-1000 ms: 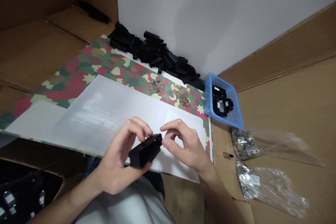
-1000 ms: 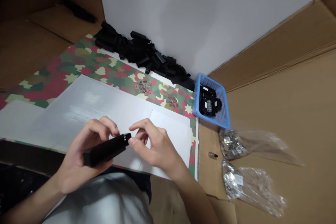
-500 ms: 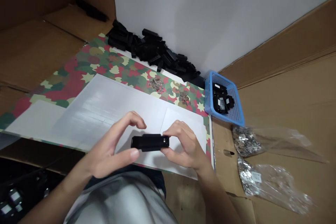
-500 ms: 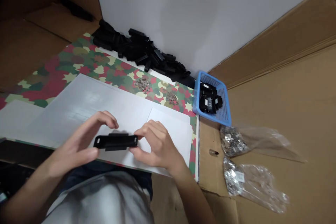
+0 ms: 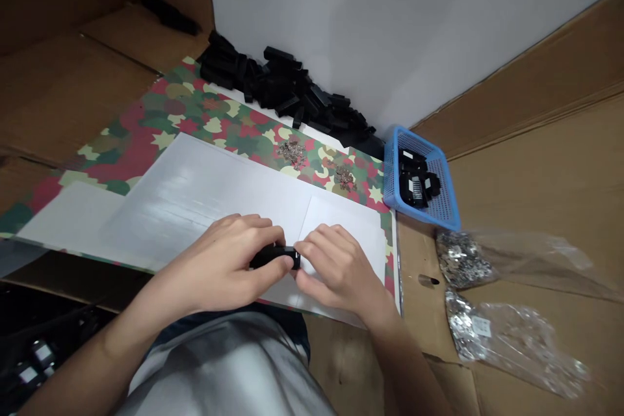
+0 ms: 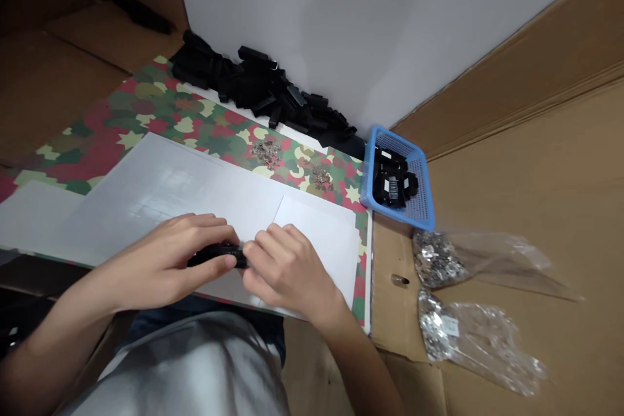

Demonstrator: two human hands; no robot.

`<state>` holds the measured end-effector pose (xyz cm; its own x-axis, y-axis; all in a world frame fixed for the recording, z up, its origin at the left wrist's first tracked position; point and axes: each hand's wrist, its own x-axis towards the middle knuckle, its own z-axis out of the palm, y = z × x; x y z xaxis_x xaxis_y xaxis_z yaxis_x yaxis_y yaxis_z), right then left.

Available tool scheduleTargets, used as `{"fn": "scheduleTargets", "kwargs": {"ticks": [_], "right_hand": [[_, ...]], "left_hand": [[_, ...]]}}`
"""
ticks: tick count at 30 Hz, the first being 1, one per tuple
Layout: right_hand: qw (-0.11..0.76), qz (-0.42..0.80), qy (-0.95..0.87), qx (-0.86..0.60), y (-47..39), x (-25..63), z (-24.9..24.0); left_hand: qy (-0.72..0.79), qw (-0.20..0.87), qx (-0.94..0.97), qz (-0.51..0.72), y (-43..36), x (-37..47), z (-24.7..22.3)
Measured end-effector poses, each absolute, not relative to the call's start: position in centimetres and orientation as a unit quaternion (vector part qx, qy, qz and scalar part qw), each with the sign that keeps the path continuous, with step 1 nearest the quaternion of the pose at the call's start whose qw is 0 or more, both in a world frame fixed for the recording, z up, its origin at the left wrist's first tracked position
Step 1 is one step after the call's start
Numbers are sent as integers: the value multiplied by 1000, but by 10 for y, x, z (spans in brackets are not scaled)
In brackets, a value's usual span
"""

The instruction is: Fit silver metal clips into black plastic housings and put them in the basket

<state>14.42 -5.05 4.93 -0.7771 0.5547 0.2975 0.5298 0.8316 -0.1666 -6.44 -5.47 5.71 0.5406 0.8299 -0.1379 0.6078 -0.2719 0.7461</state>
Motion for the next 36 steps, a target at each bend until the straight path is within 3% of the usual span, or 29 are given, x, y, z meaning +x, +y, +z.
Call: {"fn": "scheduleTargets", "kwargs": {"ticks": [14,16,21,23,31,36], "right_hand": [[192,54,-936,-289,-52,143,48],[209,109,-921,-310,-53,145,45],[260,493,-735,-386,-59,148,32],[277,581,-660,-387,-65,145,29],[362,666,-528,-384,-83,135,27],[394,640,-549,-365,-86,137,21]], "left_hand": [[424,514,704,246,-51,-54,37],[419,519,699,259,-52,-54,36],[390,501,699,329,-56,-56,41],[376,489,707,346,-59,-56,42],[378,434,730,370,-70,-54,38],[371,406,746,376,-75,-52,37]]}}
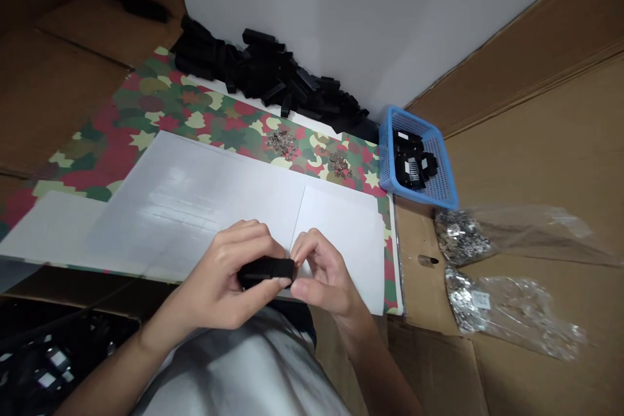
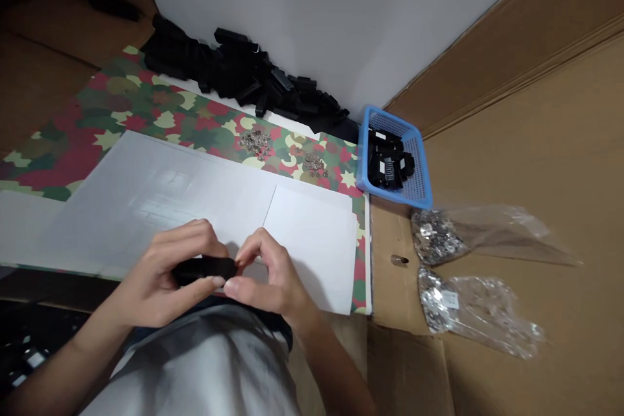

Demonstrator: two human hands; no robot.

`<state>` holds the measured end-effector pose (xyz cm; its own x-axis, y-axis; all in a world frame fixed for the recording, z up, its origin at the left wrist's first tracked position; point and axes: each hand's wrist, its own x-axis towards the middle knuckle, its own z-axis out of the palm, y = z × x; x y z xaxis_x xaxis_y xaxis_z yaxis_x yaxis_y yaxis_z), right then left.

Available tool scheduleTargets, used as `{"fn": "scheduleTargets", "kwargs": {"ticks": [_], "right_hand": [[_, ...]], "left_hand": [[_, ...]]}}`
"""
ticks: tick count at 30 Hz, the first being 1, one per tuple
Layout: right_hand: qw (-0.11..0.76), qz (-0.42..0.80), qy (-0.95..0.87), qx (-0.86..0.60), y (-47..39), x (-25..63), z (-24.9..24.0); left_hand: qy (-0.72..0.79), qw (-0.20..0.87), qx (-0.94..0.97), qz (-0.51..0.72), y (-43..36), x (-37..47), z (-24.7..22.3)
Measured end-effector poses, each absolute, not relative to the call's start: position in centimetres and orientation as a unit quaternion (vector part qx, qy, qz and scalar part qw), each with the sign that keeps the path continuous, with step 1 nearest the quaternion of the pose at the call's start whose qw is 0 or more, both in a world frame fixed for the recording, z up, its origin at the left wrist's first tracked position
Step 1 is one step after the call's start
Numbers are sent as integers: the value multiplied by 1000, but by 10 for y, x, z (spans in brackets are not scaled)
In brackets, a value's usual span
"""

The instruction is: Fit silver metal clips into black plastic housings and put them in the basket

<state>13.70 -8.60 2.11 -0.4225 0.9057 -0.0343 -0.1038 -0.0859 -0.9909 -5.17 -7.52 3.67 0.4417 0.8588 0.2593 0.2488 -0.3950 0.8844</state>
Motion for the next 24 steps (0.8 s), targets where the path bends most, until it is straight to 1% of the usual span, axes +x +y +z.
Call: {"fn": "scheduleTargets", "kwargs": {"ticks": [6,17,21,24], "right_hand": [[429,531,-635,-361,-88,136,21],[430,354,-755,-346,-85,134,35],[410,321,-786,-334,-84,139,39],[350,333,-808,-336,-79,150,43]], "left_hand": [[362,374,760,390,-80,-53,36],[372,318,779,392,-84,-53,36],[365,325,778,395,-84,-53,37],[368,384,748,398,-82,-53,38]]}}
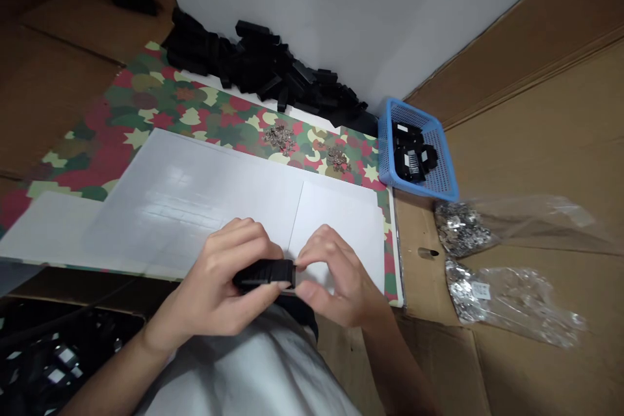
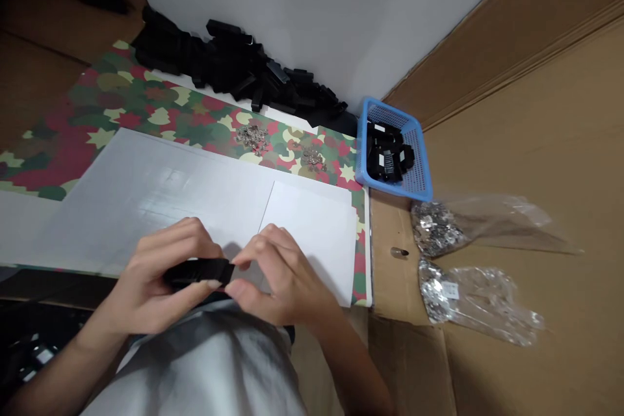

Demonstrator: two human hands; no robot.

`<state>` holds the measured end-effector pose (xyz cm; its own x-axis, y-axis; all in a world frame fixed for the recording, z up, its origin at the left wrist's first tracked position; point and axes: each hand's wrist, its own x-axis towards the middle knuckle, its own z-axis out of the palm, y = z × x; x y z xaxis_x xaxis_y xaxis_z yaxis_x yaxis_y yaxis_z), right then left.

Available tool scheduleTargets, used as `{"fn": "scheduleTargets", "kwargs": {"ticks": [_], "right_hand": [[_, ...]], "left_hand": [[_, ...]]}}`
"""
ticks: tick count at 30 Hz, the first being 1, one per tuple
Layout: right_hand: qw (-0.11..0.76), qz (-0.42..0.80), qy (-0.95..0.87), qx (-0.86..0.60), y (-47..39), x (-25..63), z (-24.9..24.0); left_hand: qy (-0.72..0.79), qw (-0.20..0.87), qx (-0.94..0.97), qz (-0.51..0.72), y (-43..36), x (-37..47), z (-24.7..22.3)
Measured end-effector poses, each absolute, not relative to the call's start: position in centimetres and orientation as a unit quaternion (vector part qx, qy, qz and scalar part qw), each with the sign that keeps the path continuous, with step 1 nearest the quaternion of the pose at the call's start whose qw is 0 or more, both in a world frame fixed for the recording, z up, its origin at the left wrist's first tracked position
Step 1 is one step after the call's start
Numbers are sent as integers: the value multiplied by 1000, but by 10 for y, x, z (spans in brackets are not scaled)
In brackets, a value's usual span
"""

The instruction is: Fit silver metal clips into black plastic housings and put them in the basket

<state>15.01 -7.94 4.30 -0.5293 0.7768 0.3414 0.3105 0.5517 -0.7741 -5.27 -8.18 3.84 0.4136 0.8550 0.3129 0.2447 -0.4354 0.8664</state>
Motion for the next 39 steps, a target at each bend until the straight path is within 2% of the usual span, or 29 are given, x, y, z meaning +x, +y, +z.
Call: {"fn": "scheduleTargets", "kwargs": {"ticks": [3,8,12,15,20,29,39], "right_hand": [[308,361,-802,-362,-73,162,48],[292,355,-814,-354,-68,169,53],[259,357,-842,-312,-67,163,53],[285,358,-827,-326,-68,159,47],[317,353,-811,-343,-72,157,37],[309,144,-880,-331,-81,153,41],[360,127,-879,-287,-81,152,30]], "left_hand": [[382,515,672,371,-78,-52,40],[373,737,503,254,-73,-47,36],[362,832,353,228,-73,-41,29],[330,874,275,228,-73,-38,26],[267,888,290,237,-70,-45,23],[305,855,366,207,-69,-49,27],[289,858,372,205,-69,-45,29]]}}
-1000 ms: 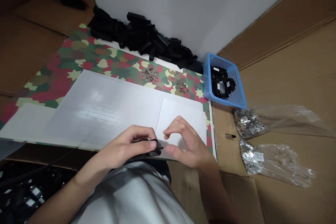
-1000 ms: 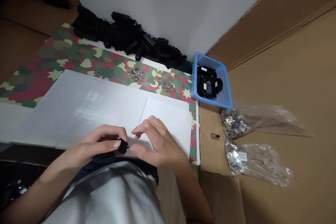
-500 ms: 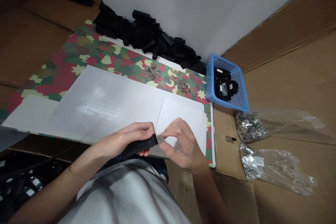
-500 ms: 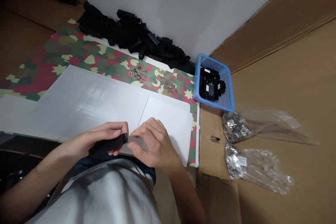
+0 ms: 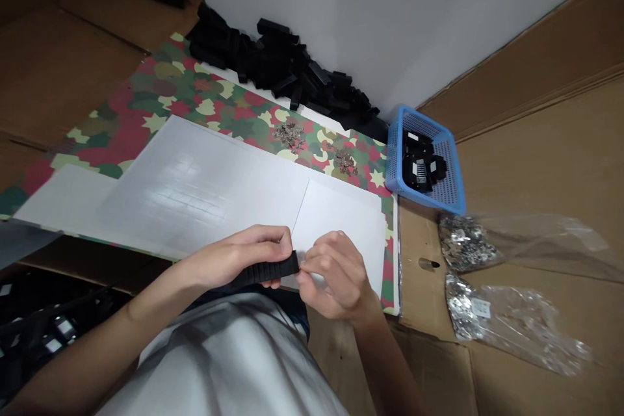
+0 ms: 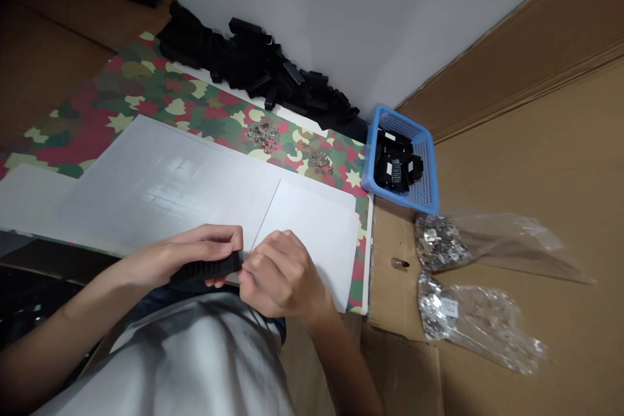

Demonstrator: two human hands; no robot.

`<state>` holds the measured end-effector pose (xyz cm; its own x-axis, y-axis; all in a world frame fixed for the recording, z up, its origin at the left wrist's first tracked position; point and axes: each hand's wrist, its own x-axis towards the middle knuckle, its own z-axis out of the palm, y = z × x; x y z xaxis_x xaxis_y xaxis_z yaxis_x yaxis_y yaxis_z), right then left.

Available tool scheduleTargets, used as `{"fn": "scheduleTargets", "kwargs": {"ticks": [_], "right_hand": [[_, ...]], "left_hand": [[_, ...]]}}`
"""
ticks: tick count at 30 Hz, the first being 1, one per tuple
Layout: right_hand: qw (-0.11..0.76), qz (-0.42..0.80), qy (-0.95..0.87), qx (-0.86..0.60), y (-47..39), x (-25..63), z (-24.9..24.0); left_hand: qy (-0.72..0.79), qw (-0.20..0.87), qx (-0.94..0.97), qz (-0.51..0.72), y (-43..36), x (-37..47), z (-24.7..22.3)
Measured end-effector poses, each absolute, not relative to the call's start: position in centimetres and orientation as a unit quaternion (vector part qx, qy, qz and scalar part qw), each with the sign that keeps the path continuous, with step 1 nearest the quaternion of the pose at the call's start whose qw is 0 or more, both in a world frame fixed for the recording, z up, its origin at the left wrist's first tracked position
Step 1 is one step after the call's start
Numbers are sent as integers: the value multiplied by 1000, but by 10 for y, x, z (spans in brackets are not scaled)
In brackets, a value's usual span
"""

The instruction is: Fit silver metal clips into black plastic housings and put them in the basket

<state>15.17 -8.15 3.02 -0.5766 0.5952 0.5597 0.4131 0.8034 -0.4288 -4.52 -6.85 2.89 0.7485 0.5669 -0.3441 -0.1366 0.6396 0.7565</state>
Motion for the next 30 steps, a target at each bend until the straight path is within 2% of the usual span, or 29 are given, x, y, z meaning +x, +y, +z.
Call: {"fn": "scheduleTargets", "kwargs": {"ticks": [6,11,15,18,22,27,30], "right_hand": [[355,131,-885,-272,-79,155,31],[283,256,-867,-322,-72,169,40],[237,308,-865,-316,-71,172,42],[261,322,-856,-309,-71,168,38],[316,332,-824,-332,-71,169,27],[328,402,-765,-381,-75,173,6],[391,412,-712,-413,-78,178,-4]], "left_hand": [[287,859,376,197,-68,-46,29],[310,845,399,176,-66,-47,32],[320,846,396,158,-63,-44,33],[310,842,414,151,-60,-44,30],[279,812,468,209,-56,-46,25],[332,715,562,251,-57,-37,33],[383,618,645,237,-45,-33,43]]}}
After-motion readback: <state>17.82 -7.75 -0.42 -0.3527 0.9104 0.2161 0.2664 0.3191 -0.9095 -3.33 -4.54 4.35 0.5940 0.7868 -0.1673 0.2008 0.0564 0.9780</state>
